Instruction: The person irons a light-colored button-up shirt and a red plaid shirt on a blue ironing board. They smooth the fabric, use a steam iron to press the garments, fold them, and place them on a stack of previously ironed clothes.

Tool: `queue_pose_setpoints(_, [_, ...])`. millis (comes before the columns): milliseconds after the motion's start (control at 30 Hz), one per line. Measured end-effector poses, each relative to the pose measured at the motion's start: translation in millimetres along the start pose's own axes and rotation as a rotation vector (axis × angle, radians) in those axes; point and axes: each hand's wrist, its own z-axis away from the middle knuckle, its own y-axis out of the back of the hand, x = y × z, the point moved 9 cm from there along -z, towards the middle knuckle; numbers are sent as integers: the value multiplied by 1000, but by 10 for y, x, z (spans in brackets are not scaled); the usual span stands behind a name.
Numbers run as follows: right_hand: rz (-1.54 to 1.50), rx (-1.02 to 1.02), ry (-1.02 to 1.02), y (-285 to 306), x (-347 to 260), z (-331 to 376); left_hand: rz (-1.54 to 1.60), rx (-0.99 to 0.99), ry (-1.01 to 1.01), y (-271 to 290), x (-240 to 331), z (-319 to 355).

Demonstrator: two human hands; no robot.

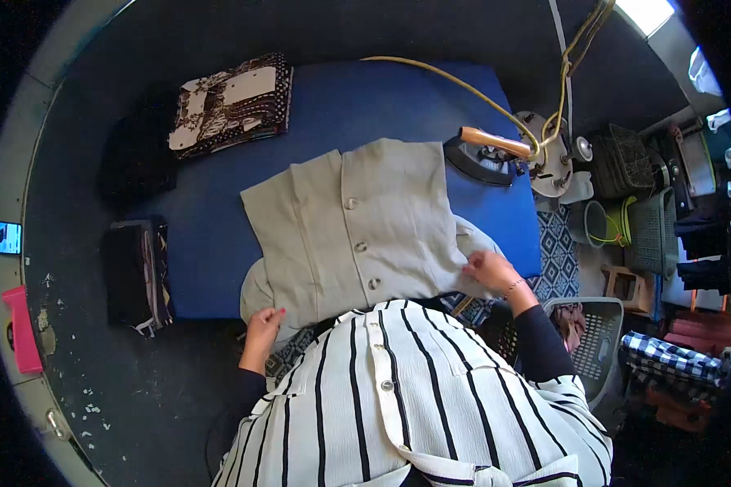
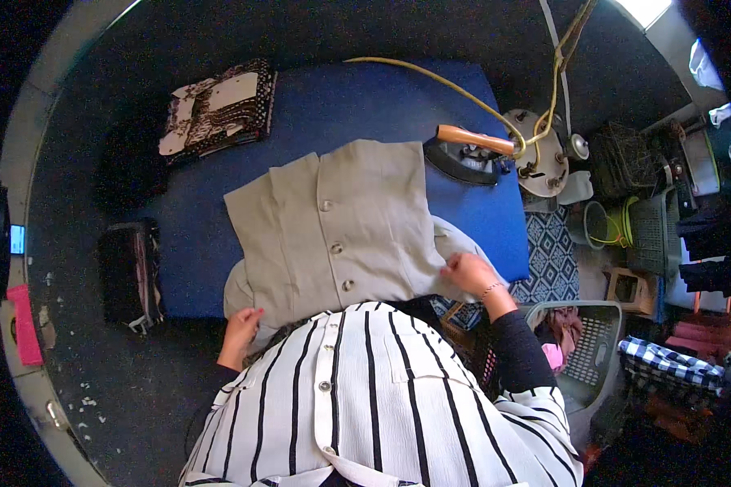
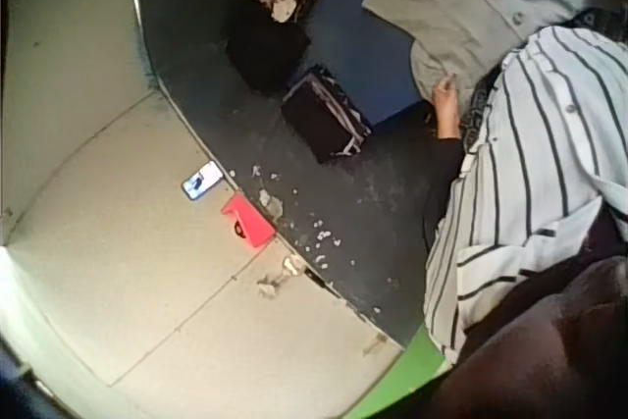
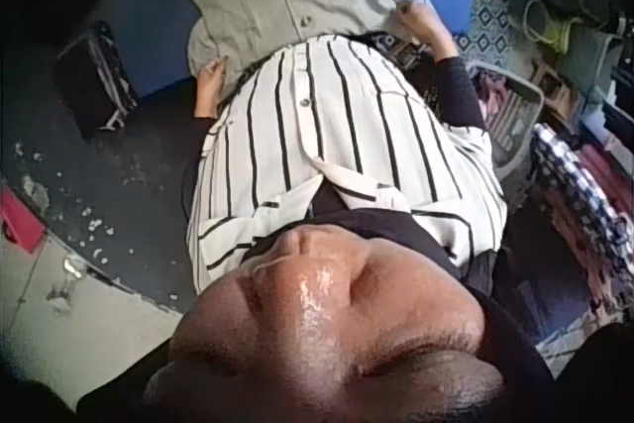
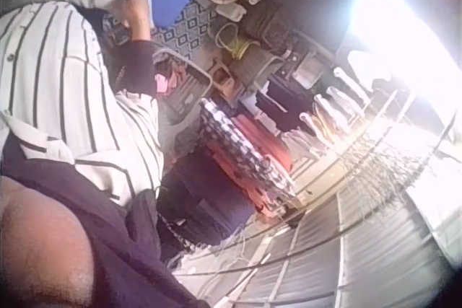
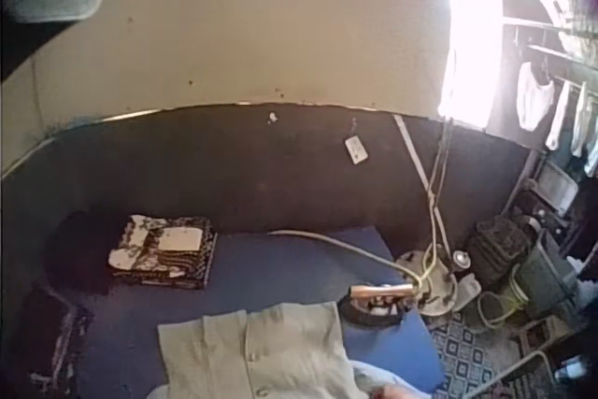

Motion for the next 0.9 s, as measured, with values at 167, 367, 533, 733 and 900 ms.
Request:
queue_pose_setpoints(167, [-320,217,-52,-146,-25,-290,364,200,55,-121,138,-112])
queue_pose_setpoints(367, [-1390,47,-181,-211,-236,-129,846,221,170,-204,436,-76])
queue_pose_setpoints(533, [-1513,105,379,1054,-860,156,1089,120,-211,258,1362,244])
queue_pose_setpoints(733, [-1268,-6,819,2537,-2270,567,1132,268,-579,1023,1983,1144])
queue_pose_setpoints(900, [-917,-124,896,2662,-3975,334,1182,522,-649,1900,1576,1438])
